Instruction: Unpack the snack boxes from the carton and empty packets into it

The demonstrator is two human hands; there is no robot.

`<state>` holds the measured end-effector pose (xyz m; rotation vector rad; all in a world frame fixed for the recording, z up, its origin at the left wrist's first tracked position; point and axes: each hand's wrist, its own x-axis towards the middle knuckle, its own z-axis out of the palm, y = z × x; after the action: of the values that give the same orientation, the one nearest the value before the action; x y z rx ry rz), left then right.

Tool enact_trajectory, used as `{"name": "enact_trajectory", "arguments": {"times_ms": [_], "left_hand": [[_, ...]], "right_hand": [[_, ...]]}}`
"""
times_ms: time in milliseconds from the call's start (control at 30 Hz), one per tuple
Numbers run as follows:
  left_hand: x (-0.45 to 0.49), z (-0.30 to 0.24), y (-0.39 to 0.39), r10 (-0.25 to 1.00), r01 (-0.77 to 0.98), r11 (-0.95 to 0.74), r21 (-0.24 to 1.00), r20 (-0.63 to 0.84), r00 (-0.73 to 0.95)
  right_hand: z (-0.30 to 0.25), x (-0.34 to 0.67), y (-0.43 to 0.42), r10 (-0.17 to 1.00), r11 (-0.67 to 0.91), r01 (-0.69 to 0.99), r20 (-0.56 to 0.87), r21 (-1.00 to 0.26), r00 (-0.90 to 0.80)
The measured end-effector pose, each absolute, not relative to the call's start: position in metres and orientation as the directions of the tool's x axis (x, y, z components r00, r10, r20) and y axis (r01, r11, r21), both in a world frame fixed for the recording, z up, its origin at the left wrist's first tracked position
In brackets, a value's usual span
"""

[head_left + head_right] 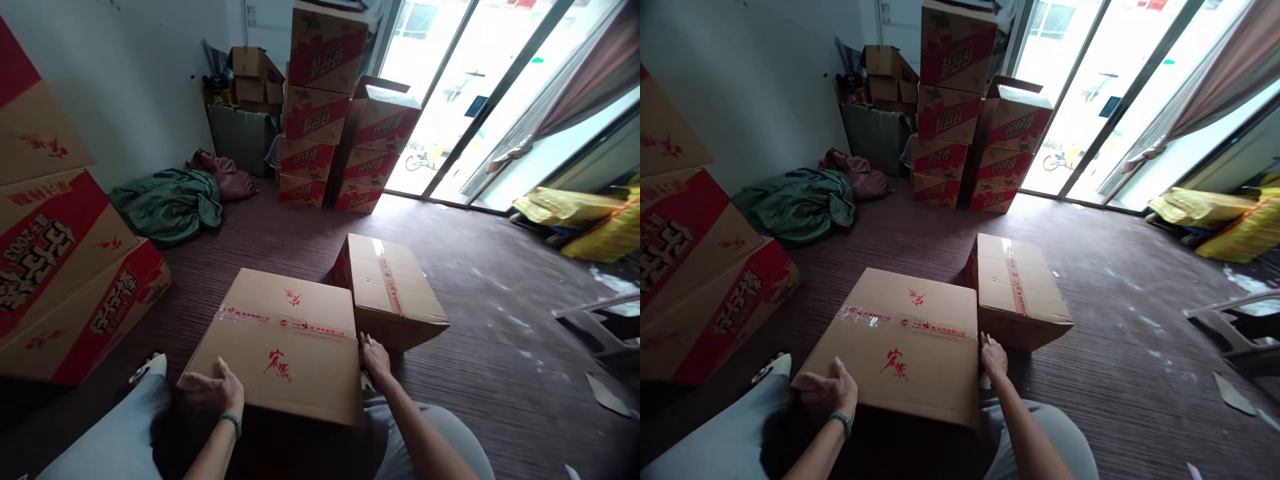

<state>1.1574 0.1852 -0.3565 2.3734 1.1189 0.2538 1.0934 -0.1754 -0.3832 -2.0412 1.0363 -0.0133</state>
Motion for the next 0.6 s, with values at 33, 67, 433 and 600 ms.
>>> {"name": "enact_trajectory", "arguments": {"times_ms": [33,67,433,600], "left_hand": [[1.159,-0.361,0.183,0.766,0.636,-0.559,0.532,0.038,0.642],[1.159,-0.365,0.182,0.762,0.603,-0.582,0.545,0.107,0.639],[1.292,-0.335,0.246,0.483,0.385,-0.8,0.461,0.114,0.868],[1.396,-0.306,0.275,0.352,0.364,-0.777,0.514,-0.125,0.928]], "right_hand": [[-0.389,1.098,-0.168,-0.678,-0.335,-0.675,-0.33,-0.657,0.657],[-0.395,1.101,-0.16,-0.684,-0.35,-0.685,-0.325,-0.638,0.653],[-0.407,1.102,-0.114,-0.518,-0.474,-0.572,-0.313,-0.67,0.796],[-0.363,1.173,-0.136,-0.513,-0.686,-0.428,-0.025,-0.589,0.858]]}}
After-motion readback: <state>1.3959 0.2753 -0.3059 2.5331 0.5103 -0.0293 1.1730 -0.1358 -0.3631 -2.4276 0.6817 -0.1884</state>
